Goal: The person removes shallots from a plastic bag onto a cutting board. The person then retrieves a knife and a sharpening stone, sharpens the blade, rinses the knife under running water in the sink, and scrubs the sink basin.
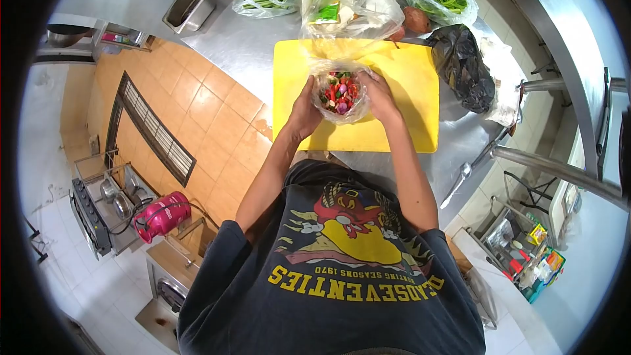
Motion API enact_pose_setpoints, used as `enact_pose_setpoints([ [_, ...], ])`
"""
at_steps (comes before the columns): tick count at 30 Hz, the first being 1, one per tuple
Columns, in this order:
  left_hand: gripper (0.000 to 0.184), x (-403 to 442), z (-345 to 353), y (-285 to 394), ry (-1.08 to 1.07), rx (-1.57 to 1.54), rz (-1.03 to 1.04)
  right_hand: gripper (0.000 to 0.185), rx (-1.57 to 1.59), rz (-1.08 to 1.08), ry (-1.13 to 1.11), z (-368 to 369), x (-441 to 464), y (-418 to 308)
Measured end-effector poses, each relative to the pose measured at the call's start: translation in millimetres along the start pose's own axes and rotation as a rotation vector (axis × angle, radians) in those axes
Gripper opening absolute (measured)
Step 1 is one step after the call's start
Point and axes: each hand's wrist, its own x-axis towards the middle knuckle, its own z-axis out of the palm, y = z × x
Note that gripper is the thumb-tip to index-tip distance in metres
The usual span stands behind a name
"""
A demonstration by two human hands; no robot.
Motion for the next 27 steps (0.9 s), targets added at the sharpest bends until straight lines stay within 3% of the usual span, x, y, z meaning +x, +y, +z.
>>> enact_pose_setpoints([
  [10, 0.077, -17.3, 5.3, -0.4, -0.055, 0.108, -0.096, 0.036, 0.173, 0.064, -0.088, 5.0, -11.3, -15.8],
  [18, 0.061, -19.1, 0.8, -7.5, -0.076, 0.14, -0.041, 0.034, 0.209, 0.064, -0.131, -6.5, -3.6, -6.4],
  [21, 0.064, -21.6, 5.5, -5.4, -0.073, 0.145, -0.007, 0.035, 0.082, 0.005, -0.06, -8.6, 1.0, -1.9],
  [27, 0.064, -15.9, -5.7, -9.7, -0.001, 0.236, 0.017, 0.035, -0.451, -0.358, 0.022, -9.5, -13.0, -6.2],
])
